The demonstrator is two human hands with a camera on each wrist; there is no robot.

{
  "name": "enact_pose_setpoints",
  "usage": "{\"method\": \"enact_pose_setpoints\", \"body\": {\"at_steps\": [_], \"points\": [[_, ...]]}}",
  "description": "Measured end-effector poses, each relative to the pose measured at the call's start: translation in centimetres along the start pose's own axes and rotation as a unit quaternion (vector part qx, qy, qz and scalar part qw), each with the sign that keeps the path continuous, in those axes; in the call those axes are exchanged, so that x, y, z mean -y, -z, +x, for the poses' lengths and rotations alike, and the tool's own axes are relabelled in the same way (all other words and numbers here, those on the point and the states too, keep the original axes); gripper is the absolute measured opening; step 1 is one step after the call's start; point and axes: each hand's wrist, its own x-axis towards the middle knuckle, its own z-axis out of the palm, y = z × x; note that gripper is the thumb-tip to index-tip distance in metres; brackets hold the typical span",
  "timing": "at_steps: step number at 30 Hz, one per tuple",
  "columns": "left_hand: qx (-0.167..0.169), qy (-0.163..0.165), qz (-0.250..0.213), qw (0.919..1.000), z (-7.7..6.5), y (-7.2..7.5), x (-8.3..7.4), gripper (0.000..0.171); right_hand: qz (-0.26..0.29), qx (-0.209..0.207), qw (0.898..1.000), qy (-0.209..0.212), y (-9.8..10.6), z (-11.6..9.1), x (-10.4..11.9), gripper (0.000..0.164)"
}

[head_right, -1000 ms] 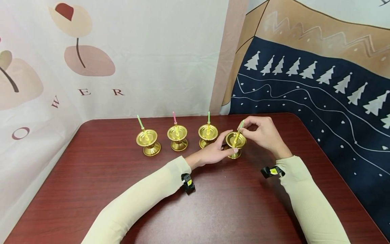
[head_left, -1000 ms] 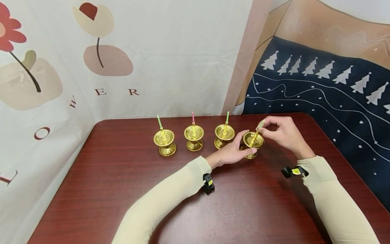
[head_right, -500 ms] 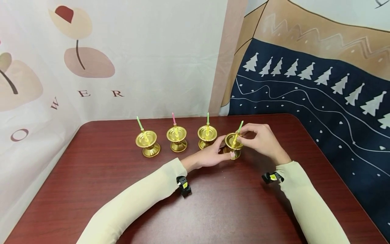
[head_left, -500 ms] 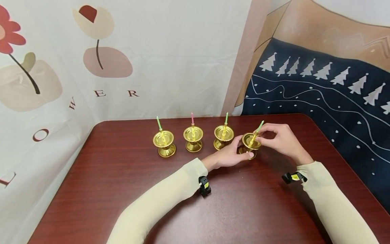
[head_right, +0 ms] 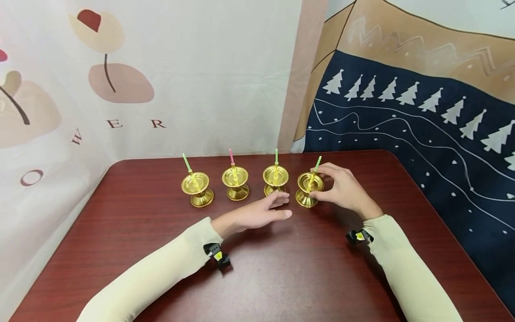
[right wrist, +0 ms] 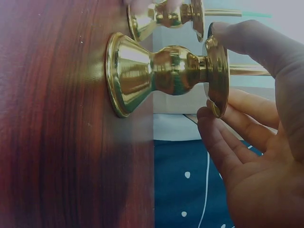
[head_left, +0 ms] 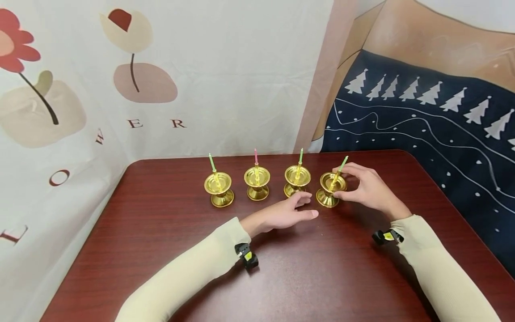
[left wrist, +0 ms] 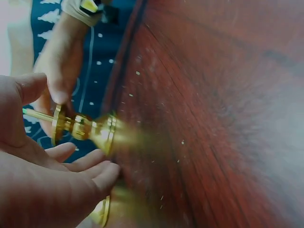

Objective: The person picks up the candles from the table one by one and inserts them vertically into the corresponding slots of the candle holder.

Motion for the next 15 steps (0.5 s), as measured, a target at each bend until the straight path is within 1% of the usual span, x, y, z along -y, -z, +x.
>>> {"method": "enact_pose_setpoints", "body": {"at_steps": [2, 4, 6, 8, 10, 13, 14, 15], "points": [[0.005, -0.007, 0.003, 1.0, -1.3, 0.4, -0.1, 0.07, -0.002, 0.0, 1.0, -0.012, 0.0, 0.1, -0.1, 0.06], [0.008, -0.021, 0.016, 0.9996, -2.7, 0.8, -0.1, 0.066, -0.001, 0.0, 1.0, -0.021, 0.0, 0.3, -0.2, 0.06], [0.01, -0.033, 0.041, 0.9986, -4.0, 1.4, 0.2, 0.062, 0.002, -0.002, 1.0, -0.025, 0.0, 0.5, -0.4, 0.06], [0.01, -0.042, 0.076, 0.9962, -5.3, 2.3, 0.6, 0.057, 0.004, -0.002, 1.0, -0.031, 0.1, 0.6, -0.5, 0.06], [0.007, -0.046, 0.111, 0.9927, -6.7, 3.4, 1.1, 0.052, 0.005, -0.005, 0.999, -0.036, 0.2, 0.6, -0.7, 0.06], [-0.005, -0.041, 0.174, 0.984, -8.7, 5.6, 1.9, 0.036, 0.009, -0.001, 0.999, -0.042, 0.3, 0.4, -0.9, 0.06], [-0.009, -0.053, 0.194, 0.9796, -9.1, 6.6, 3.2, 0.029, 0.013, 0.004, 0.999, -0.045, 0.4, 0.4, -1.0, 0.061], [-0.009, -0.051, 0.212, 0.976, -9.8, 7.5, 3.7, 0.023, 0.017, 0.011, 0.999, -0.047, 0.6, 0.3, -1.1, 0.062]]}}
